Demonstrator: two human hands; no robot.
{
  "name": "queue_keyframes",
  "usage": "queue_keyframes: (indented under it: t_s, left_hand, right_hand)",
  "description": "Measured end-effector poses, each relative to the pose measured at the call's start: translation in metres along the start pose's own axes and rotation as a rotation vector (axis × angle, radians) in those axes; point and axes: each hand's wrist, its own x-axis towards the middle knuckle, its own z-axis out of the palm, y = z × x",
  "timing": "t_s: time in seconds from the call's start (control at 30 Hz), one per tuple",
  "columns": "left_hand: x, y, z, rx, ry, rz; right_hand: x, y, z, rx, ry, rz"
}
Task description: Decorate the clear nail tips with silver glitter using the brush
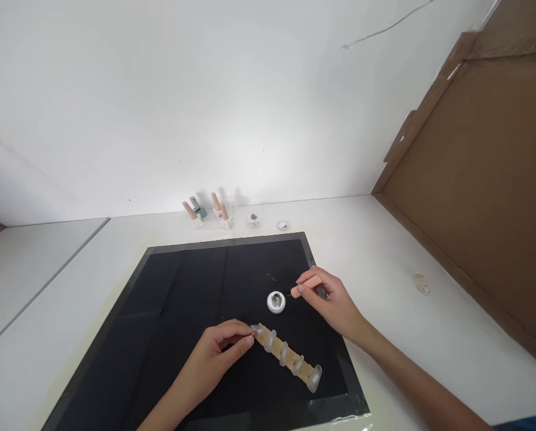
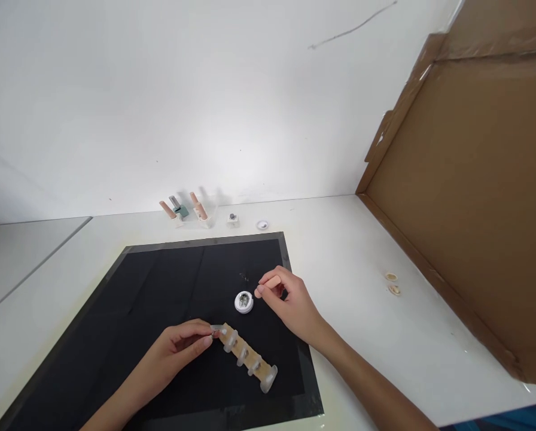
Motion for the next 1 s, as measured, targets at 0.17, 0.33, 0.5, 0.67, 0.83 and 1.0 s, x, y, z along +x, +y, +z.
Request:
queue_keyframes:
  t_s: [0.17,0.33,0.5,0.67,0.83,1.0]
  left_hand:
    - [0.003,0.011,-0.008,-0.006,0.137,0.095]
    - [0.009,0.036,-0.006,-0.115,0.203,0.096]
    - [0.016,0.043,0.005,-0.316,0.285,0.056]
    - [0.018,0.034,0.007,-0.418,0.319,-0.034]
    - [0.018,0.032,0.006,-0.423,0.328,-0.06]
    - [0.016,0.032,0.007,-0.399,0.299,-0.061]
  right_hand:
    - [0.003,0.004,0.012,-0.051,-0.051,-0.063]
    - [0.005,0.006,0.016,-0.086,-0.07,-0.064]
    - [0.004,0.004,0.015,-0.123,-0.073,-0.073]
    - [0.004,0.004,0.015,-0.123,-0.097,-0.054]
    - [0.005,0.007,0.016,-0.11,-0.097,-0.043]
    - [0.006,0.007,0.018,-0.064,-0.101,-0.015]
